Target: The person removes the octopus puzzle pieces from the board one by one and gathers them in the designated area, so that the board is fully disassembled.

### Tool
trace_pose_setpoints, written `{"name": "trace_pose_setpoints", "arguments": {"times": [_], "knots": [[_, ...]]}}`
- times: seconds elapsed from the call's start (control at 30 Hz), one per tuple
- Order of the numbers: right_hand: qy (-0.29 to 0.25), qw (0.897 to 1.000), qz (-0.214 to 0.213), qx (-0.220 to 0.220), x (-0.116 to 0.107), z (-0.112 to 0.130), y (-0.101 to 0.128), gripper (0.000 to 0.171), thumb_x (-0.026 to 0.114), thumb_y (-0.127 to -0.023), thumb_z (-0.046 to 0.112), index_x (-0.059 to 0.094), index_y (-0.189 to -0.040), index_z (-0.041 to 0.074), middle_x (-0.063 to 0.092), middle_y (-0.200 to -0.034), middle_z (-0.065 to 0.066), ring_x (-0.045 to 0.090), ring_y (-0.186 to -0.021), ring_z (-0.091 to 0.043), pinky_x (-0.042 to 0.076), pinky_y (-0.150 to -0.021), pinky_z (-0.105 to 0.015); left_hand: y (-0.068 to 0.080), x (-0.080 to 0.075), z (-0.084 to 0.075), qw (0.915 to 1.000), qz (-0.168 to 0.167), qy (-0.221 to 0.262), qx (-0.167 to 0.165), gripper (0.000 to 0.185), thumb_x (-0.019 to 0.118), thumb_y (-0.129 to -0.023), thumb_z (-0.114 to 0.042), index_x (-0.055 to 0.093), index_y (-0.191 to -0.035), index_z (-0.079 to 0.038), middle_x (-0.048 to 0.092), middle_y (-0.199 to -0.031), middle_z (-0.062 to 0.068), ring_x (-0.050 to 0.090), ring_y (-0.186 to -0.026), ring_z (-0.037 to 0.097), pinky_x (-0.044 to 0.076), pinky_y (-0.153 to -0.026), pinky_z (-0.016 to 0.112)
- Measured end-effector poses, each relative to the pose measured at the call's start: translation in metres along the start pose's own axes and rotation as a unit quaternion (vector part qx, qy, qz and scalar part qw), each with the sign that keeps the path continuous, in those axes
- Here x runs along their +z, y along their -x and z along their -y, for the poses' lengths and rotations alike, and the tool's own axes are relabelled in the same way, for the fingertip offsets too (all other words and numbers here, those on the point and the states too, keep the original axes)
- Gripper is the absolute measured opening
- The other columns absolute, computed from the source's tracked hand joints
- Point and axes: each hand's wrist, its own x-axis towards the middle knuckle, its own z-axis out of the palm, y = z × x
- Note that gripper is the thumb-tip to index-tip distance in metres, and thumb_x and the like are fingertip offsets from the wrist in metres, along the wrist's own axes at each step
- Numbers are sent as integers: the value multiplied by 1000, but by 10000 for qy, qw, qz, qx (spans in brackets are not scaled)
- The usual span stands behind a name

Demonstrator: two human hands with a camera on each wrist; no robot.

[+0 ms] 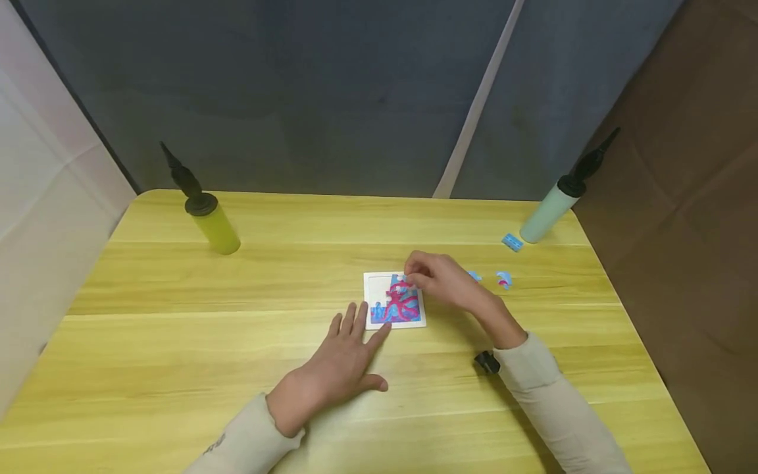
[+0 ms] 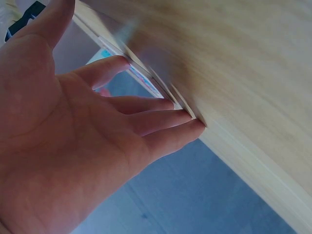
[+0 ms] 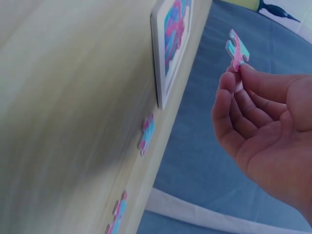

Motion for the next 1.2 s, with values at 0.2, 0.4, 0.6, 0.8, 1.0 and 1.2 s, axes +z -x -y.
{"name": "trace_pose_setpoints", "arguments": {"times": [0.2, 0.4, 0.6, 0.8, 1.0, 1.2], "knots": [[65, 9998, -129, 166, -10, -3, 9, 6, 62, -103, 17, 67, -103, 13, 70, -97, -3, 61, -89, -18, 53, -81, -33, -2, 0, 0, 10000, -15, 71, 1, 93, 71, -89, -59, 35, -162, -16, 13, -167, 37, 14, -156, 54, 21, -126, 65], [82, 9995, -198, 252, -17, -6, 16, 7, 63, -103, 17, 67, -104, 12, 71, -98, -4, 61, -90, -19, 54, -81, -33, -3, -1, 0, 10000, 14, 28, 3, 93, 71, -89, -60, 35, -162, -16, 13, -167, 36, 14, -156, 54, 21, -126, 65], [163, 9990, -245, 326, -20, -11, 23, 6, 64, -102, 16, 67, -102, 11, 71, -96, -3, 61, -88, -19, 53, -80, -34, -3, -1, 1, 10000, 17, 70, -12, 93, 71, -89, -60, 35, -162, -15, 13, -167, 36, 13, -156, 54, 20, -126, 65], [275, 9988, -231, 331, -21, -20, 30, 5, 65, -102, 15, 67, -101, 11, 70, -94, -3, 60, -86, -18, 52, -78, -32, -2, 0, 1, 10000, -26, 57, 1, 94, 72, -88, -60, 36, -162, -14, 14, -166, 37, 14, -156, 55, 21, -125, 66], [311, 9988, -114, 371, -19, -32, 35, 4, 65, -101, 13, 67, -99, 10, 69, -91, -3, 59, -84, -16, 51, -76, -29, -2, 0, 1, 10000, -1, 70, -13, 93, 72, -88, -59, 35, -162, -15, 14, -167, 36, 13, -156, 54, 21, -126, 65], [325, 9981, 160, 502, -16, -43, 41, 5, 64, -102, 13, 68, -99, 11, 69, -90, -1, 58, -82, -15, 50, -76, -29, -1, 1, 1, 10000, 5, 92, -13, 93, 72, -88, -59, 36, -162, -15, 14, -167, 37, 14, -156, 55, 21, -125, 65]]}}
